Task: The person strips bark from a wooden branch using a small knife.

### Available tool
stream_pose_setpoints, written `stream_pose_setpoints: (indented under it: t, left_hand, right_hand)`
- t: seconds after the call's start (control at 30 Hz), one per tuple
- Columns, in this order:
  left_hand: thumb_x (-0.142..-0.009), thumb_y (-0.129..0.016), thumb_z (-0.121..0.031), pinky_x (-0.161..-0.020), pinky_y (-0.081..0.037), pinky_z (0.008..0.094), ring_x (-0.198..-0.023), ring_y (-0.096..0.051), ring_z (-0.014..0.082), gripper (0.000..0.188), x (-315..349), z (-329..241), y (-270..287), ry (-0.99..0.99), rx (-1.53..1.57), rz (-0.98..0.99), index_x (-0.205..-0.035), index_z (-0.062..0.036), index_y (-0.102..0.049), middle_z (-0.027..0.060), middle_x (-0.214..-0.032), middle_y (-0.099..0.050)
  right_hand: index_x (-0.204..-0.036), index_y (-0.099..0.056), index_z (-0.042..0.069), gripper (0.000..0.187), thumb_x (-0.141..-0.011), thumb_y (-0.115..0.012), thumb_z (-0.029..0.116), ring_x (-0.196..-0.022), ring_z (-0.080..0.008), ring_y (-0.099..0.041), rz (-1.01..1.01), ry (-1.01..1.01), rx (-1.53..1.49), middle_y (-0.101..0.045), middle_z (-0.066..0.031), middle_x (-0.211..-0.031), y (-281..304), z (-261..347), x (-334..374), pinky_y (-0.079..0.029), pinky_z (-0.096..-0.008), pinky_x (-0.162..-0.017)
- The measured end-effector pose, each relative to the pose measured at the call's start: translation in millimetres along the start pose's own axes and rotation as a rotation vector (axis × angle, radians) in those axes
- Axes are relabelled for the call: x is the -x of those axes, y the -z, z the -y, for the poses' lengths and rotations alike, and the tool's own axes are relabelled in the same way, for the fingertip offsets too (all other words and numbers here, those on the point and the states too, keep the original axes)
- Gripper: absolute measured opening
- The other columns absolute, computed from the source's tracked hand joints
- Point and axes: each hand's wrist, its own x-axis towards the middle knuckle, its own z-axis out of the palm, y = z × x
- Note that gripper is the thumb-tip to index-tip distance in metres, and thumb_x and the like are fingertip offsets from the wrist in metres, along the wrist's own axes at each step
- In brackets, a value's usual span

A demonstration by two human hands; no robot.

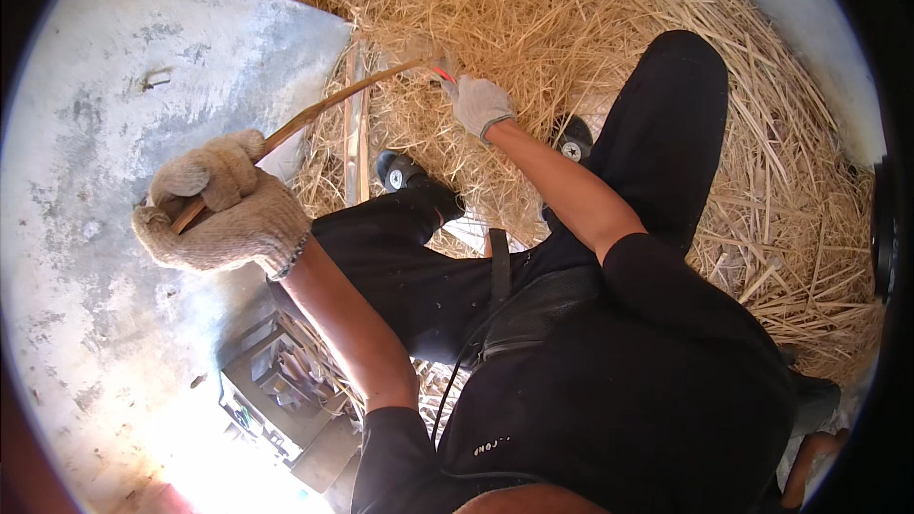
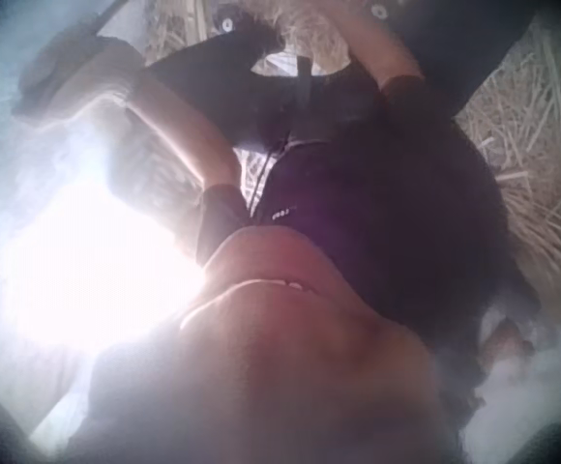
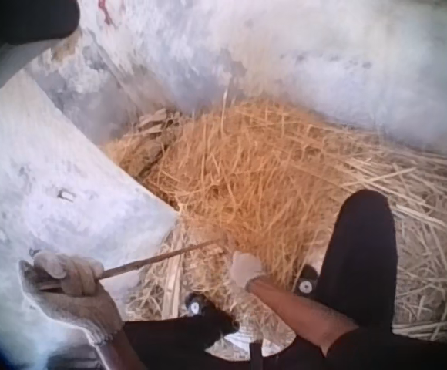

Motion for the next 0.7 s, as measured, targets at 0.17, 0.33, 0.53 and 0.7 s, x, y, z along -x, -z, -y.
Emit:
stream_pose_setpoints:
  t: [0.17,0.33,0.53,0.7]
  left_hand:
    - [-0.092,-0.043,-0.050,-0.040,-0.023,0.0342,-0.033,-0.025,0.0147,0.055,-7,4,-7,0.054,0.096,0.109,-0.061,-0.0075,-0.059,0.0016,-0.041,-0.033]
    - [-0.090,-0.048,-0.050,-0.044,-0.015,0.0323,-0.036,-0.021,0.0131,0.052,-2,-2,9,0.061,0.122,-0.017,-0.059,-0.0088,-0.057,0.0005,-0.041,-0.030]
    - [-0.093,-0.046,-0.050,-0.043,-0.019,0.0336,-0.036,-0.024,0.0133,0.054,-1,1,-11,0.089,0.142,0.138,-0.056,-0.0105,-0.053,0.0004,-0.041,-0.030]
    - [-0.093,-0.045,-0.049,-0.042,-0.023,0.0341,-0.036,-0.026,0.0132,0.054,-4,-2,11,0.074,0.122,0.175,-0.055,-0.0109,-0.052,-0.0002,-0.041,-0.029]
  right_hand:
    - [-0.101,-0.064,-0.003,0.061,-0.104,-0.037,0.051,-0.079,-0.0447,-0.069,0.040,-0.116,0.008,-0.068,-0.0280,-0.080,-6,-10,-1,-0.054,-0.0547,-0.069]
    - [-0.107,-0.067,0.001,0.050,-0.103,-0.041,0.043,-0.089,-0.0429,-0.070,0.060,-0.055,-0.059,-0.072,-0.0237,-0.093,41,54,25,-0.056,-0.0507,-0.071]
    - [-0.112,-0.068,0.000,0.053,-0.105,-0.030,0.037,-0.089,-0.0438,-0.069,0.305,-0.071,0.204,-0.070,-0.0268,-0.095,-21,-64,-15,-0.054,-0.0510,-0.077]
    - [-0.120,-0.066,0.000,0.056,-0.105,-0.028,0.038,-0.103,-0.0397,-0.067,0.418,-0.300,0.068,-0.070,-0.0247,-0.105,-9,-22,1,-0.052,-0.0493,-0.089]
